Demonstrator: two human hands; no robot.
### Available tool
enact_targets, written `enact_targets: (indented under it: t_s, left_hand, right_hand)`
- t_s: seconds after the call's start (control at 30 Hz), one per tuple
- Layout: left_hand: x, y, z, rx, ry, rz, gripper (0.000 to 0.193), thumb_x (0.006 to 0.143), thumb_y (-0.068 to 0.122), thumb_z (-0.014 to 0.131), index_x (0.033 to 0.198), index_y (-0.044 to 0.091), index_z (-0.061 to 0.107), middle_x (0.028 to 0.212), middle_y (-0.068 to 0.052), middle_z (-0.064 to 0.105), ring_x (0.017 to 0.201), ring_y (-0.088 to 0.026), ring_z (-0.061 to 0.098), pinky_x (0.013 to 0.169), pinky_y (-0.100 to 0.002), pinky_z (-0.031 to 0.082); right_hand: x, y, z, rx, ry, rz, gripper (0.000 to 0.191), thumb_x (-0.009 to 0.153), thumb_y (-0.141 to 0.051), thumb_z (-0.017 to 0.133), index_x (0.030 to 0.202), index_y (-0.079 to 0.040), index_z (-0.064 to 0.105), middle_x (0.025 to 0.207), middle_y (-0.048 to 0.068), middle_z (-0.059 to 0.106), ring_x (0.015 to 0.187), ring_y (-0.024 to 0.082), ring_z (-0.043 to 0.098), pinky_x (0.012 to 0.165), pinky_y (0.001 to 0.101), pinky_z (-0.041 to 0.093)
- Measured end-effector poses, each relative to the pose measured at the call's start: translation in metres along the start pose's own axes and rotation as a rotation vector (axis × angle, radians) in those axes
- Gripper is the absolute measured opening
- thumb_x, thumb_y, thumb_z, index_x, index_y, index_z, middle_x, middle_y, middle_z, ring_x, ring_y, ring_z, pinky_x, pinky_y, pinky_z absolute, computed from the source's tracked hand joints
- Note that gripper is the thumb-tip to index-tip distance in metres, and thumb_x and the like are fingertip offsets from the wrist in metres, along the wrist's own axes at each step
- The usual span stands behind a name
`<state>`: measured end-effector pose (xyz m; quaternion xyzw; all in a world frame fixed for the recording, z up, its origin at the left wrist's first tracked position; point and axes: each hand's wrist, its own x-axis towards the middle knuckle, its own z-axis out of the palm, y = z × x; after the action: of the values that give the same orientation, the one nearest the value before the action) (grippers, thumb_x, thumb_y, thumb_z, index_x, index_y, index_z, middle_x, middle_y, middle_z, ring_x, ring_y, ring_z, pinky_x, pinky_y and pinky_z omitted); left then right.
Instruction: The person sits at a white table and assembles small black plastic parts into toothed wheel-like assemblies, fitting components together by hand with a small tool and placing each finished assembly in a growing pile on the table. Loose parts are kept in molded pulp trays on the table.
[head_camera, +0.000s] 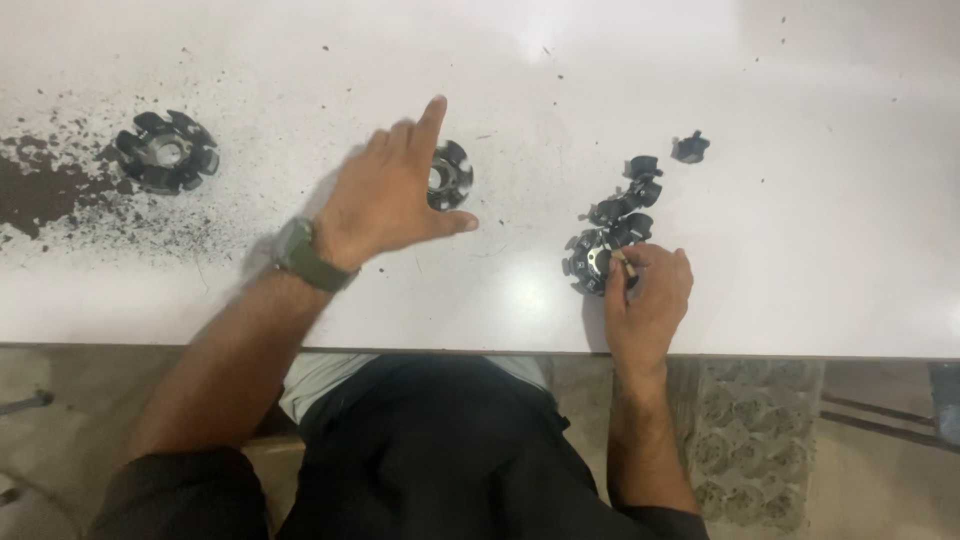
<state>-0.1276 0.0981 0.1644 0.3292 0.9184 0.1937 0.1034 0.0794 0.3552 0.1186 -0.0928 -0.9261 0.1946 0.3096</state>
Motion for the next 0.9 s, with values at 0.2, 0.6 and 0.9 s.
enact_targets:
  t_s: [0.2,0.6,0.9]
  left_hand:
    - [-0.081,0.022,0.023,-0.207,0.046,0.277,0.106,0.074,0.032,0.086,0.156,0.001,0.028,0.134,-0.025,0.057,0.119,-0.040,0.058,0.102,-0.051,0.048]
    - [-0.106,0.044,0.041,-0.195,0.275,0.170,0.024,0.086,0.028,0.079,0.087,0.005,0.070,0.128,-0.016,0.063,0.120,-0.035,0.060,0.098,-0.050,0.045]
    - [-0.120,0.008,-0.007,-0.062,-0.092,0.031,0.014,0.088,0.018,0.072,0.082,0.005,0.070,0.111,-0.011,0.068,0.096,-0.026,0.065,0.084,-0.041,0.052]
  right_hand:
    - [-0.003,0.000,0.006,-0.011,0.034,0.011,0.019,0.098,-0.003,0.073,0.114,-0.004,0.061,0.114,0.012,0.067,0.113,0.033,0.066,0.124,0.0607,0.031]
    - [-0.031,-0.094,0.039,0.350,-0.120,-0.100,0.023,0.092,-0.001,0.072,0.112,-0.006,0.061,0.107,0.009,0.069,0.109,0.028,0.067,0.122,0.0559,0.035]
    - [-0.020,-0.101,0.039,0.293,-0.196,-0.138,0.022,0.092,-0.002,0.072,0.110,-0.006,0.061,0.101,0.007,0.067,0.101,0.027,0.066,0.119,0.0553,0.036]
